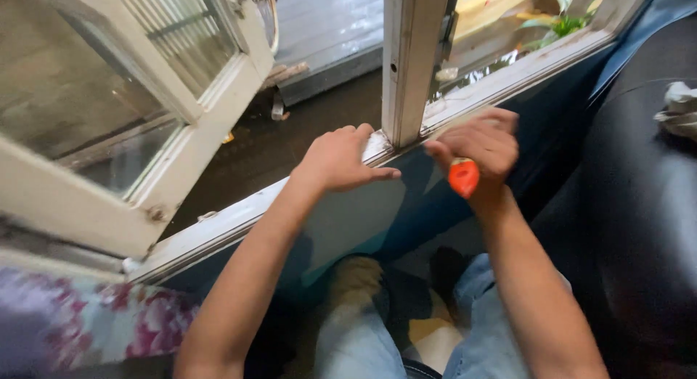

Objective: The person wipes a white window frame with a cloth, then uses a paintbrush to scrub the frame and sill. The person continues scrubbing different sections of the frame and sill with the brush throughout the clip.

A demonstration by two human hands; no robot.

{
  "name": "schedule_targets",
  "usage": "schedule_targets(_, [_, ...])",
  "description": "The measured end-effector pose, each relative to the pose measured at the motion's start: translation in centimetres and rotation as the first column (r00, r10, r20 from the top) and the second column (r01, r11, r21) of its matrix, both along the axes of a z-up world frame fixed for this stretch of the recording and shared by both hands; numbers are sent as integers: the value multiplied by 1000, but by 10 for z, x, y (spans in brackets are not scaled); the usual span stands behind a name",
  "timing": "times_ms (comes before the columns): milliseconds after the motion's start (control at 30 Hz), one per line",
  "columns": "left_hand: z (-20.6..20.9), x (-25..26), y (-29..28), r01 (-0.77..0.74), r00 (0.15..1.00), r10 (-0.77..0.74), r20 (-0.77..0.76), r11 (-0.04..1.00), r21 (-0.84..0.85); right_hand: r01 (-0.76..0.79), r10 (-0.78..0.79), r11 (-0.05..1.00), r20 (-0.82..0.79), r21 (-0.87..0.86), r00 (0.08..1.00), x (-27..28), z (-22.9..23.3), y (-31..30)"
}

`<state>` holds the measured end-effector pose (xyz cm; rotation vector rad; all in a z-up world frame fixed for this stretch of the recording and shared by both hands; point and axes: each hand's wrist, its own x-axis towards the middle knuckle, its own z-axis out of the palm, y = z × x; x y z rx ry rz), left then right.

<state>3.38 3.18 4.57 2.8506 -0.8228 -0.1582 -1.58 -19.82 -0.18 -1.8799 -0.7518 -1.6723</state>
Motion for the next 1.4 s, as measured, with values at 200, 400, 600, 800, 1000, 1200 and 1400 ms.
schedule_targets(200, [26,-6,-10,-84,969,71,-238,995,-45,-48,20,966,111,252,994,22,-10,22])
schedule_targets(400, [-2,14,-10,-82,975,83,-206,997,15,-271,237,830,132,488,963,16,-21,78])
schedule_targets(600, [28,-9,-13,-147,950,126,-285,988,-55,-373,386,683,123,629,914,20,-31,78])
schedule_targets(800, [27,-19,-13,-213,946,172,-275,969,-124,-370,422,420,183,829,888,11,-5,60])
schedule_targets(1000, [42,-33,-14,-217,948,159,-275,957,-194,-387,522,185,244,903,817,-1,11,49])
schedule_targets(1200, [27,-28,-11,-254,941,179,-286,934,-252,-464,660,-44,375,885,652,-12,22,58])
schedule_targets(1400, [29,-26,-12,-232,944,172,-281,953,-194,-381,563,124,251,916,787,2,16,63])
